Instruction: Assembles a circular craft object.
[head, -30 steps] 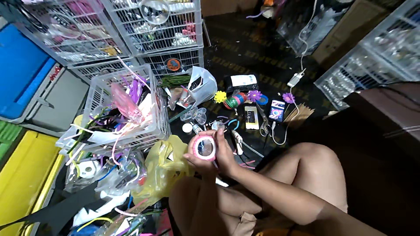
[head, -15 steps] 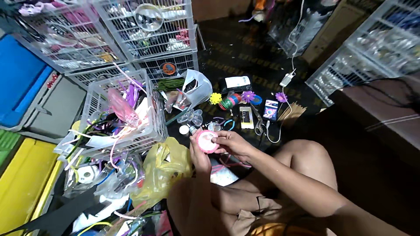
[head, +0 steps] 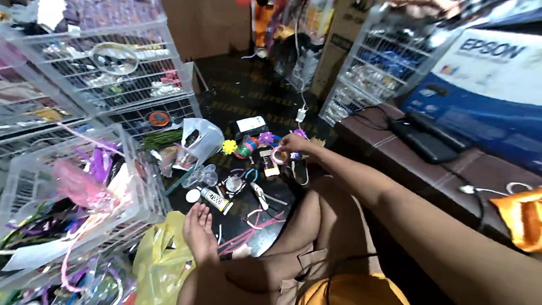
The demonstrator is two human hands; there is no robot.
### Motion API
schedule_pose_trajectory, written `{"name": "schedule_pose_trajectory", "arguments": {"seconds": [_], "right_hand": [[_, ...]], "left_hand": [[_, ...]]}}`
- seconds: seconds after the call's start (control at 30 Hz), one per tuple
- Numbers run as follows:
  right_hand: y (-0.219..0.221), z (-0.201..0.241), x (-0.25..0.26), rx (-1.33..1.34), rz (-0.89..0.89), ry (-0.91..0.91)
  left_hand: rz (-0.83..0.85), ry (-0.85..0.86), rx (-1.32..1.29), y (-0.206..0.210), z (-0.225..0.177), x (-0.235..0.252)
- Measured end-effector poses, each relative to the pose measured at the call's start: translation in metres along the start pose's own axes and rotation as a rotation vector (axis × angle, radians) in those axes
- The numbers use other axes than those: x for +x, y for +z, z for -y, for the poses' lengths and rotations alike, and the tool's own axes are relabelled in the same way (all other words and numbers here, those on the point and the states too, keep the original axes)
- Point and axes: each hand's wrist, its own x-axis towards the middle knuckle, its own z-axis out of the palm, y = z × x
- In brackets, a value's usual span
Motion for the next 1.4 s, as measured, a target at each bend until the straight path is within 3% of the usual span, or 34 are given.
{"name": "schedule_pose_trajectory", "arguments": {"seconds": [0.23, 0.3, 0.4, 0.5, 0.63, 0.7, 0.8, 0.93, 1.07, 1.3, 1.4], "right_hand": [[-0.012, -0.038, -0.001, -0.242, 0.123, 0.192], [-0.01, -0.05, 0.0, -0.233, 0.137, 0.192], [-0.009, -0.03, -0.013, -0.125, 0.19, 0.195], [0.001, 0.002, -0.018, -0.018, 0.283, -0.056], [0.037, 0.068, -0.029, 0.019, 0.491, -0.367], [0.056, 0.096, -0.033, 0.017, 0.568, -0.491], [0.078, 0.114, -0.035, 0.139, 0.541, -0.536], [0.103, 0.099, -0.042, 0.551, 0.42, -0.399], [0.129, 0.093, -0.062, 0.834, 0.343, -0.281], [0.149, 0.117, -0.074, 0.675, 0.122, -0.178], [0.15, 0.121, -0.075, 0.584, 0.074, -0.216]], "left_hand": [[0.061, -0.024, 0.054, 0.001, -0.004, -0.004], [0.059, -0.021, 0.062, 0.0, -0.004, -0.003], [0.09, 0.011, 0.106, 0.002, -0.003, -0.006], [0.225, 0.06, 0.22, 0.008, 0.008, -0.006], [0.538, 0.066, 0.433, 0.028, 0.022, -0.01], [0.599, 0.095, 0.48, 0.035, 0.028, -0.013], [0.493, 0.175, 0.441, 0.034, 0.034, -0.011], [0.272, 0.203, 0.225, 0.03, 0.032, -0.004], [0.173, 0.263, 0.155, 0.033, 0.034, -0.004], [0.034, 0.612, 0.369, 0.032, 0.045, -0.005], [0.006, 0.676, 0.334, 0.031, 0.044, -0.003]]}}
